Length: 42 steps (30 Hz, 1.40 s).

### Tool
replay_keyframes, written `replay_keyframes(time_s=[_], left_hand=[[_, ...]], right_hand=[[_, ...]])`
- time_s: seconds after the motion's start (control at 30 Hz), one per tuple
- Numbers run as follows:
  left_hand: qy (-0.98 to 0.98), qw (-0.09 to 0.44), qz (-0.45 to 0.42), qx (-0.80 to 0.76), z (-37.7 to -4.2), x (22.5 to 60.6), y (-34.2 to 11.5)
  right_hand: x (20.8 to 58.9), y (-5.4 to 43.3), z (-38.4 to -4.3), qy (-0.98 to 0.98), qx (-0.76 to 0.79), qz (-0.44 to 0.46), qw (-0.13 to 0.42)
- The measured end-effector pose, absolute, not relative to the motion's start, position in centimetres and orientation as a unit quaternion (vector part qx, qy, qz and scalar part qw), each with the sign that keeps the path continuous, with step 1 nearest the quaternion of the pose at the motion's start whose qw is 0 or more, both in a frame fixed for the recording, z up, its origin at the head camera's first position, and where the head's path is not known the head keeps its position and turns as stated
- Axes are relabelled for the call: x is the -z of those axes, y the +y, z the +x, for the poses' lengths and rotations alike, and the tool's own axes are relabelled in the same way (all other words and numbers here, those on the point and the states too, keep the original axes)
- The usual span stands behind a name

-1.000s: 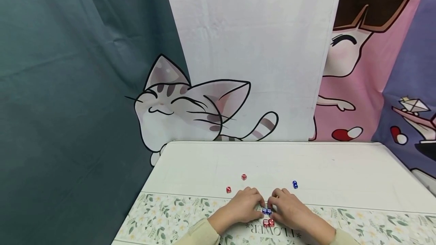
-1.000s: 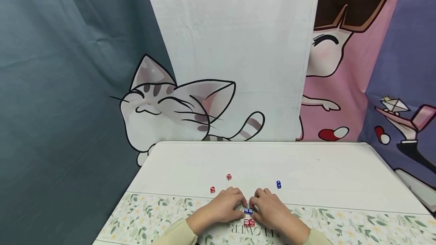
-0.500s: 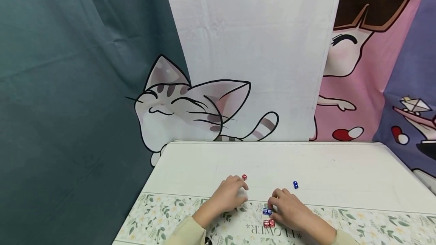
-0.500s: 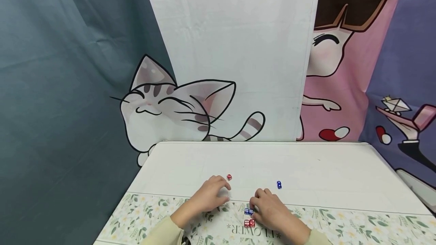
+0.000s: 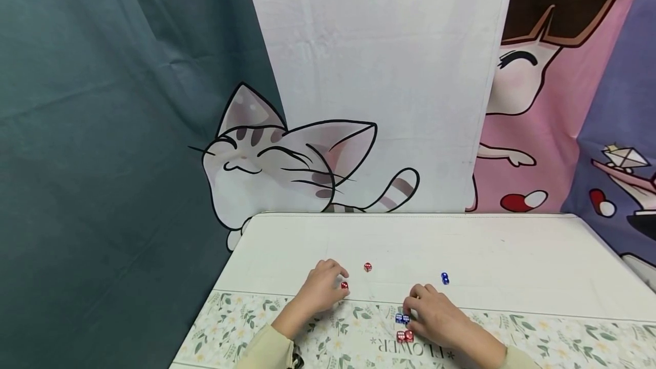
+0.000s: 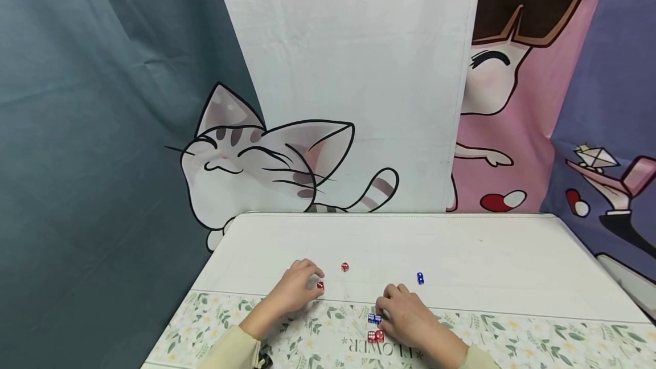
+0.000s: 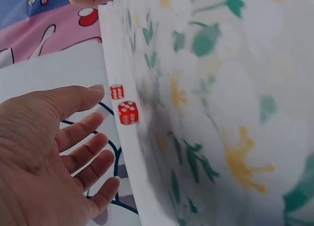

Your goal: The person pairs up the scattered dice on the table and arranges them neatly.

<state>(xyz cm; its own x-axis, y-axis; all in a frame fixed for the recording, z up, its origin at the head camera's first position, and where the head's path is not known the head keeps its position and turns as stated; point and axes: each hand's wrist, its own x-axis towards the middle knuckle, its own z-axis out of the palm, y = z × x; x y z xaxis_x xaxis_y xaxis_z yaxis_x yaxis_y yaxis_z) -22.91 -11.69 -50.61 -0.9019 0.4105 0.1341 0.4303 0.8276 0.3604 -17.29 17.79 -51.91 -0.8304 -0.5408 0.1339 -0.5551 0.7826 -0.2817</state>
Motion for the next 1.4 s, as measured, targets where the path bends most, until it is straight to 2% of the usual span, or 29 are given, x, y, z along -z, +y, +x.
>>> replay_keyframes(time_s=[0.33, 0.73, 1.4], left_hand=[[-0.964, 0.004, -0.184, 0.191, -23.4, 51.3, -12.4], [-0.972, 0.015, -0.165, 0.165, -23.4, 51.7, -11.8], [-0.967, 0.026, -0.205, 0.152, -22.6, 51.6, -9.5]], right_hand=[[51.9, 17.7, -17.3, -0.946, -0.153, 0.285, 0.024], [51.9, 17.8, -17.2, -0.945, -0.165, 0.283, 0.025], [52.2, 17.9, -17.2, -0.944, -0.173, 0.281, 0.019]])
